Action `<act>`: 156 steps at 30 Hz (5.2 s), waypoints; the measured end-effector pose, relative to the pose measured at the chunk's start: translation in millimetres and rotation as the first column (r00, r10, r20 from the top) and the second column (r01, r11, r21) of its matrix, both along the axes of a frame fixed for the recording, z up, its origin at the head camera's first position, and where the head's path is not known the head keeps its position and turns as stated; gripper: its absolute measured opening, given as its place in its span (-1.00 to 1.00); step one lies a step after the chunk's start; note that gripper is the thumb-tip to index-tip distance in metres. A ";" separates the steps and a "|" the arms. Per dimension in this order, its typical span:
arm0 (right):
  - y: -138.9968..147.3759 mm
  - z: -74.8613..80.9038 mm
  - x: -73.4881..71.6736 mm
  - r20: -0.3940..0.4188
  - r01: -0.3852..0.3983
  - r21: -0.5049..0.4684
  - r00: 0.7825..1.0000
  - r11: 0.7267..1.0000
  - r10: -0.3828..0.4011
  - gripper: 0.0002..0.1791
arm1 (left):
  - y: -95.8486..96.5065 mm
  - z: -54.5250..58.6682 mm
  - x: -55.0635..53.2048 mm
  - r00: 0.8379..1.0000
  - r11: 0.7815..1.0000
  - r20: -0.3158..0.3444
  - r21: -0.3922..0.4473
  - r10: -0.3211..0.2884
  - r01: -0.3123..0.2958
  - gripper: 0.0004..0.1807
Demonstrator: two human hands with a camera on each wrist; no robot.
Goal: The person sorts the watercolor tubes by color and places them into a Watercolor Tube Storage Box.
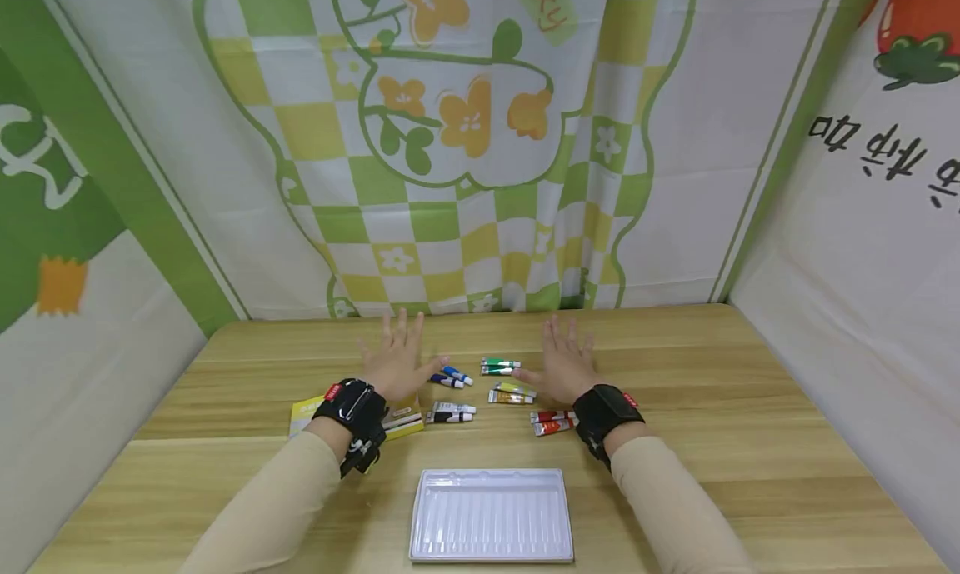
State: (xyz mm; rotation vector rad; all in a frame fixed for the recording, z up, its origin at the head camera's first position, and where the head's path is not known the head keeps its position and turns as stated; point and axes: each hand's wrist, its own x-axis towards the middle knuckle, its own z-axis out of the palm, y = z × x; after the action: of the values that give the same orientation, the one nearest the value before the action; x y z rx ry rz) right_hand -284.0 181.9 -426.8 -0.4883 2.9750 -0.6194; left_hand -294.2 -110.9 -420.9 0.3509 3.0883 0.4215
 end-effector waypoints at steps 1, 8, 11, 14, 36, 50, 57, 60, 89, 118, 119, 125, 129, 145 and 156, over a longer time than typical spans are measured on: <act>0.3 -0.7 -0.5 -0.001 -0.005 0.012 1.000 1.000 0.005 0.18 | -0.1 0.2 0.4 1.000 1.000 0.004 -0.001 0.000 0.000 0.06; 4.8 5.9 2.0 0.017 -0.047 -0.007 0.999 0.999 0.047 0.17 | 0.3 6.0 4.2 0.999 0.999 0.042 0.033 -0.007 0.006 0.05; 6.9 9.7 6.3 0.035 -0.064 -0.015 0.997 0.998 0.065 0.13 | 0.6 6.6 6.0 0.999 0.999 0.046 0.035 -0.018 0.017 0.05; 7.5 13.0 9.6 0.050 -0.091 -0.022 0.995 0.996 0.092 0.08 | -0.4 5.5 8.1 0.997 1.000 0.077 0.015 -0.029 0.028 0.05; 30.8 18.7 19.6 -0.020 -0.299 -0.060 0.954 0.952 0.298 -0.61 | -16.4 19.6 25.8 0.961 0.943 -0.013 0.188 -0.277 0.274 -0.07; 39.4 12.6 39.0 0.065 -0.373 -0.095 0.923 0.923 0.380 -0.88 | -24.1 14.4 109.5 0.835 0.840 0.096 0.070 -0.542 0.538 0.11; 43.6 6.6 40.9 0.066 -0.380 -0.104 0.919 0.919 0.388 -0.88 | -21.7 1.6 133.2 0.809 0.816 0.139 -0.003 -0.572 0.578 0.21; 44.3 7.2 39.1 0.059 -0.378 -0.094 0.921 0.921 0.385 -0.87 | -19.6 -0.9 132.6 0.806 0.810 0.126 -0.029 -0.578 0.586 0.21; 39.7 -3.5 43.6 0.080 -0.403 -0.028 0.911 0.915 0.404 -0.88 | -7.6 -1.5 136.3 0.797 0.817 0.216 -0.002 -0.563 0.577 0.15; 33.8 12.0 70.6 0.094 -0.322 -0.146 0.937 0.935 0.337 -0.53 | -7.9 0.1 129.3 0.802 0.824 0.212 0.026 -0.558 0.567 0.15; 32.7 12.5 72.7 0.093 -0.312 -0.155 0.940 0.937 0.328 -0.51 | -7.8 0.2 128.8 0.802 0.823 0.211 0.025 -0.559 0.567 0.14; 27.2 17.7 86.5 0.125 -0.223 -0.216 0.959 0.951 0.253 -0.51 | -8.0 3.0 125.0 0.807 0.831 0.217 0.040 -0.549 0.555 0.13; 23.1 17.9 98.9 0.201 -0.159 -0.317 0.952 0.935 0.230 -0.58 | -8.8 3.2 125.1 0.807 0.832 0.216 0.046 -0.549 0.553 0.14; 11.5 8.5 143.4 0.295 0.038 -0.410 0.951 0.911 0.093 -0.67 | -11.0 0.3 127.8 0.812 0.836 0.208 0.070 -0.545 0.544 0.15; 17.4 6.8 146.7 0.217 -0.020 -0.314 0.972 0.949 0.093 -0.65 | -10.4 -0.5 128.6 0.818 0.846 0.220 0.090 -0.531 0.525 0.16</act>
State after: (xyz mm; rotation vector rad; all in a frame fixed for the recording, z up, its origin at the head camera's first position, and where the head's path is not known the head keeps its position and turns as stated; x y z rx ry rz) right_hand -137.3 199.3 -420.0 -0.4814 2.6464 -1.0666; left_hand -165.5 -121.3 -421.4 1.0405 2.5948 0.4383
